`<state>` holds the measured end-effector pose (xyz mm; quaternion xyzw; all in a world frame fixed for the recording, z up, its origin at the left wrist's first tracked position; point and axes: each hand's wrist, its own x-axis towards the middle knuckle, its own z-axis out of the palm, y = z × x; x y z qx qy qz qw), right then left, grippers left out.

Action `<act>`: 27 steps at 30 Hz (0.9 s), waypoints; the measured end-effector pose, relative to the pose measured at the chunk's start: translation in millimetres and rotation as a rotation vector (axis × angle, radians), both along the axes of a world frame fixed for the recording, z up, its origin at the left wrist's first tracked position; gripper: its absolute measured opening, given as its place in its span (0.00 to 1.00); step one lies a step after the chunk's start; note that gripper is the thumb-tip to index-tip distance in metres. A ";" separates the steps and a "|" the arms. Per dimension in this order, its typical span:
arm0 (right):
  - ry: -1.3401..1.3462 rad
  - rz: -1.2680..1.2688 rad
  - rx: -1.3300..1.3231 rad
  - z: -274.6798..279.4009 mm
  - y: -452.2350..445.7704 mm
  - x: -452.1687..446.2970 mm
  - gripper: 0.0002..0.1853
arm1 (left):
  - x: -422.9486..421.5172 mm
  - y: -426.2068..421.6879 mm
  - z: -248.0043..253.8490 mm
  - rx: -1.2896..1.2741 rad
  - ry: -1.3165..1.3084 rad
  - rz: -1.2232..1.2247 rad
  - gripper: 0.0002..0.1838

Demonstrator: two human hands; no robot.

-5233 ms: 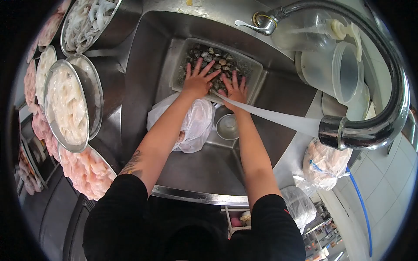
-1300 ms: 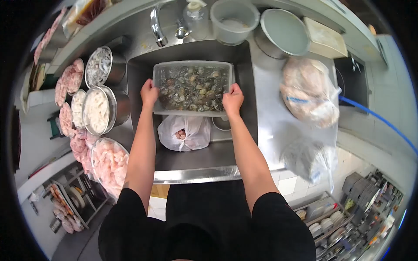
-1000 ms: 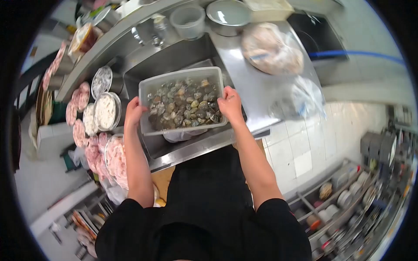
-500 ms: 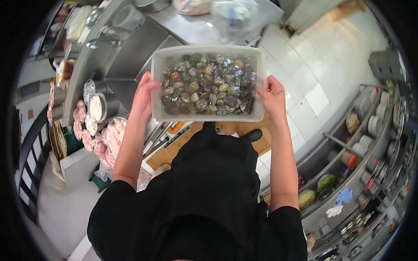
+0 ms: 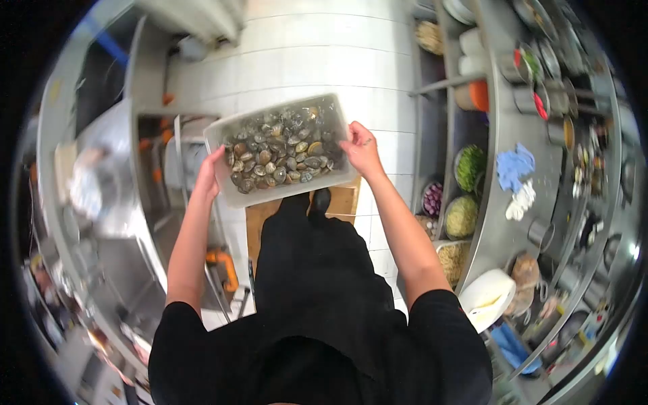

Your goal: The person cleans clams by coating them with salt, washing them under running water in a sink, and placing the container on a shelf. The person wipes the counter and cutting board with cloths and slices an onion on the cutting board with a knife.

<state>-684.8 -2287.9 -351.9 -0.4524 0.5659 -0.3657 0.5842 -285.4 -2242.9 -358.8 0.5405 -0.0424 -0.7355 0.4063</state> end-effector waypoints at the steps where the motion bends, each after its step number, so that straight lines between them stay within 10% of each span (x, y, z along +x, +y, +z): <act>1: -0.044 -0.036 -0.022 -28.0 -9.3 -20.4 0.10 | -21.3 -20.9 -37.4 -0.001 0.023 -0.050 0.25; 15: 0.893 -0.229 0.331 -417.8 -70.6 -224.7 0.05 | -260.9 -197.5 -437.4 0.018 -0.209 -0.320 0.26; 27: 0.891 -0.159 0.525 -641.0 -110.0 -289.5 0.09 | -329.4 -194.3 -623.2 0.121 -0.135 -0.226 0.26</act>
